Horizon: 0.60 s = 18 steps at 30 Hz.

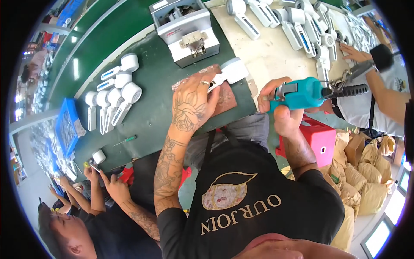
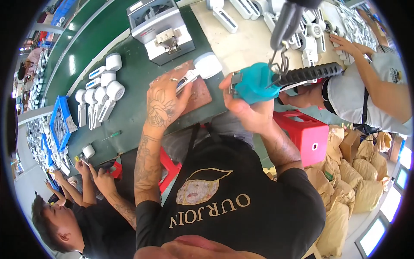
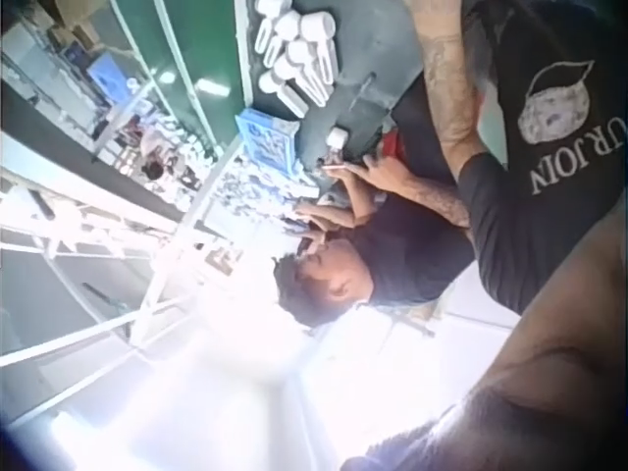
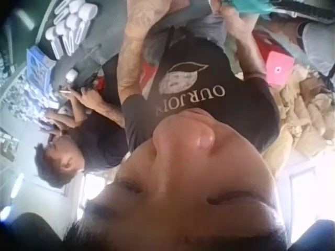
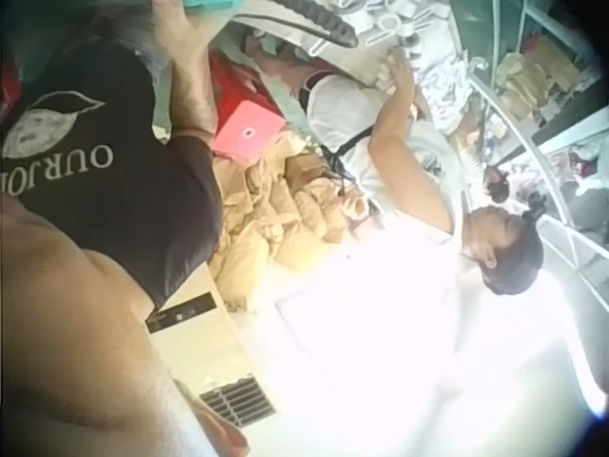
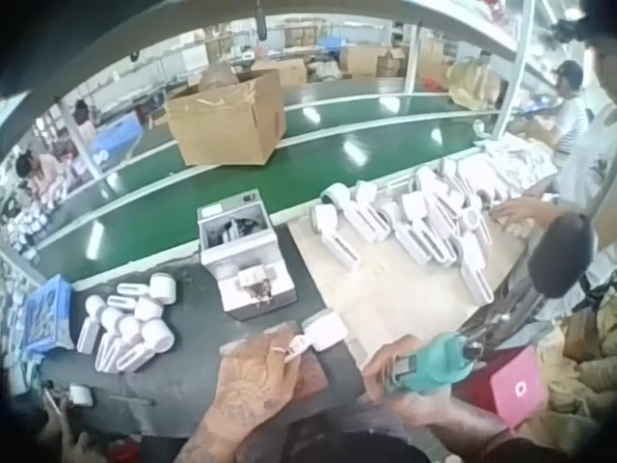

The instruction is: The person assembles hair dryers on an electronics assembly line by joining plastic housings and internal components with an electric screwdriver.

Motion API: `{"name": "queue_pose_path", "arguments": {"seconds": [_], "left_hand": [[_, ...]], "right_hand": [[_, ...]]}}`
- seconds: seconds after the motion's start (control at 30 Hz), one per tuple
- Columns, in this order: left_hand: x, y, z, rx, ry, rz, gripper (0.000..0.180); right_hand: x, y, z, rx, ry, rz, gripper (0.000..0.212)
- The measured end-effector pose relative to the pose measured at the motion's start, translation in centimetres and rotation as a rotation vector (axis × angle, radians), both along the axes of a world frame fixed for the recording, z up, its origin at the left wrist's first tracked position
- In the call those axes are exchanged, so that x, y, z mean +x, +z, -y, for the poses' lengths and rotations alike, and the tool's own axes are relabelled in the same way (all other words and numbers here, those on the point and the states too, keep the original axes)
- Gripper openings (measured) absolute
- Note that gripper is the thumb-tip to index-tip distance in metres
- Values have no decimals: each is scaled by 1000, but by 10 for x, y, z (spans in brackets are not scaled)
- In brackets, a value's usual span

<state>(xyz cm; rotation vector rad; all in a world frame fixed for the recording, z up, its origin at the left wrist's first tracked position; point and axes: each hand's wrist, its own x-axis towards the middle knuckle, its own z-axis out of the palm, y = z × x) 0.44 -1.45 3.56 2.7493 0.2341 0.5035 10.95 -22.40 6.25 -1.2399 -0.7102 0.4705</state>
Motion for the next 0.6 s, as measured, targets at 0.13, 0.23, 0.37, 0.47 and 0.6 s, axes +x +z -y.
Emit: {"name": "queue_pose_path", "arguments": {"seconds": [0.13,0.23,0.37,0.47,0.6], "left_hand": [[-5,-18,-4,-296,46,175,23],[-7,-24,-9,-328,45,248,23],[-9,-17,-16,-321,-26,165,21],[-9,-21,-15,-383,-30,173,21],[-10,-22,-16,-399,-72,254,20]], "right_hand": [[4,4,-28,-33,-84,60,69],[17,18,-47,12,-71,69,72],[29,24,-92,137,-64,49,66],[30,28,-121,141,-47,125,65],[30,22,-140,208,-12,112,41]]}}
